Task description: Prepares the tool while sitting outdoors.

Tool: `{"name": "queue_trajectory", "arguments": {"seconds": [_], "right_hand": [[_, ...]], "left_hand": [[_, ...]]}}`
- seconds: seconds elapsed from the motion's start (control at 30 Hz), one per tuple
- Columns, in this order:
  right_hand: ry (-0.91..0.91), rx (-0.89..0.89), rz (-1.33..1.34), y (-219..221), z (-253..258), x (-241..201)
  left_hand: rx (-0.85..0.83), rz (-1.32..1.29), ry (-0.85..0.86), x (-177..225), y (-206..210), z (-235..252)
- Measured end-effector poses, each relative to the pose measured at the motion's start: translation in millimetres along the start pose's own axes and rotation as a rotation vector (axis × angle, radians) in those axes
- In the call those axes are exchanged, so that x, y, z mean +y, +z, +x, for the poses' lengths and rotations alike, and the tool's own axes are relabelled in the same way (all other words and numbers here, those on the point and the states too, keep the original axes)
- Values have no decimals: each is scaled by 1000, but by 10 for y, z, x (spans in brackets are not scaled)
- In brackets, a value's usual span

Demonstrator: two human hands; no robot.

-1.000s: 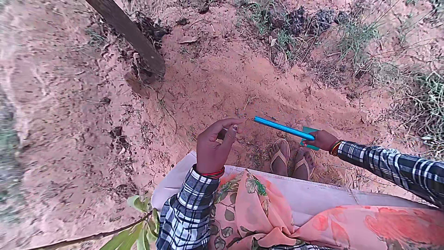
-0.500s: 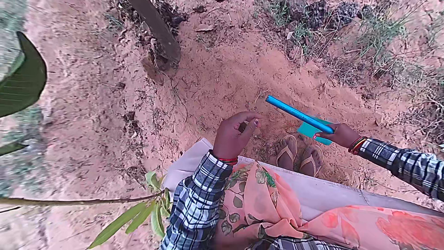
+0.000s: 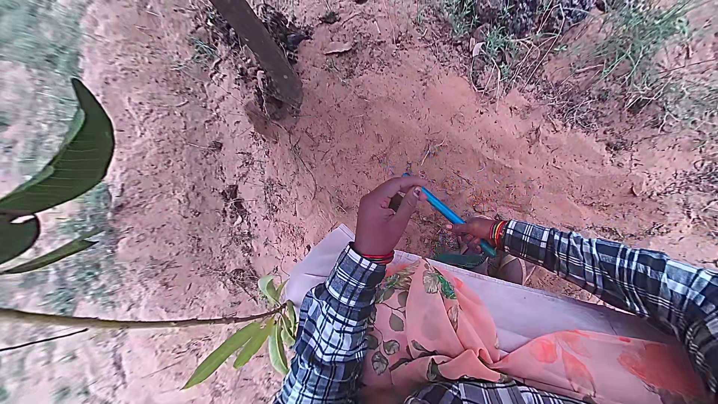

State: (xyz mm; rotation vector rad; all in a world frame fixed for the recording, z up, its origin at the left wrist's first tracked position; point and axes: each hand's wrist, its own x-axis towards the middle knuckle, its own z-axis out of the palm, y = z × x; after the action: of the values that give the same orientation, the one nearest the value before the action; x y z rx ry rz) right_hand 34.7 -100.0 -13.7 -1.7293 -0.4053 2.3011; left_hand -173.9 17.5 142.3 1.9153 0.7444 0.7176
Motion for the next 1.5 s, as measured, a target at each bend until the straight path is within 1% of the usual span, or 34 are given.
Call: {"name": "queue_trajectory", "arguments": {"seconds": [0.1,0.13,0.2,0.27,0.33,0.4,0.47,0.53,0.6,0.67,0.73,0.77,0.8,0.87,0.9,0.93,0.97,1.0,1.1,1.17,1.27,1.37,1.5], "right_hand": [[-39,170,-109,116,157,-16],[-79,208,-168,176,192,-24],[-220,272,-328,272,252,-25],[-377,261,-524,257,230,-80],[-493,219,-637,207,115,-114],[-518,180,-688,124,-98,-136],[-496,188,-724,-61,-354,-111],[-486,266,-764,-364,-629,16],[-459,399,-771,-738,-893,226],[-374,555,-761,-1108,-1159,442],[-267,722,-725,-1439,-1366,665],[-219,804,-696,-1588,-1439,791],[-173,876,-656,-1721,-1489,921],[-113,985,-567,-1930,-1523,1139],[-115,1022,-531,-1997,-1500,1224],[-135,1043,-499,-2043,-1461,1289],[-164,1042,-470,-2077,-1412,1322],[-185,1015,-444,-2103,-1357,1328],[-103,828,-454,-2149,-1188,1253],[-79,740,-455,-2147,-1044,1261],[-82,755,-419,-2003,-894,1324],[-165,753,-515,-1905,-741,1267],[-286,690,-647,-1640,-621,875]], "left_hand": [[-5,-13,0,-4,4,9],[-6,-14,-1,-6,-1,12],[-13,-15,-2,-7,-5,6],[-20,-10,-13,7,-8,3],[-18,-15,-20,12,-9,7],[-10,-12,-25,10,-16,6],[-17,-8,-27,3,-19,5],[-32,-8,-14,-12,-12,5],[-64,5,-9,-34,-18,-5],[-112,37,-39,-61,-21,-14],[-229,134,-121,-89,-28,-19],[-332,204,-176,-93,-29,-21],[-472,283,-243,-82,-26,-12],[-798,416,-440,-6,18,46],[-917,464,-535,24,58,60],[-987,485,-598,38,91,56],[-1005,487,-617,41,105,46],[-980,482,-602,34,104,31],[-853,471,-516,33,95,20],[-836,486,-499,38,113,32],[-890,485,-524,29,147,27],[-919,489,-551,50,186,49],[-895,466,-566,79,197,93]]}}
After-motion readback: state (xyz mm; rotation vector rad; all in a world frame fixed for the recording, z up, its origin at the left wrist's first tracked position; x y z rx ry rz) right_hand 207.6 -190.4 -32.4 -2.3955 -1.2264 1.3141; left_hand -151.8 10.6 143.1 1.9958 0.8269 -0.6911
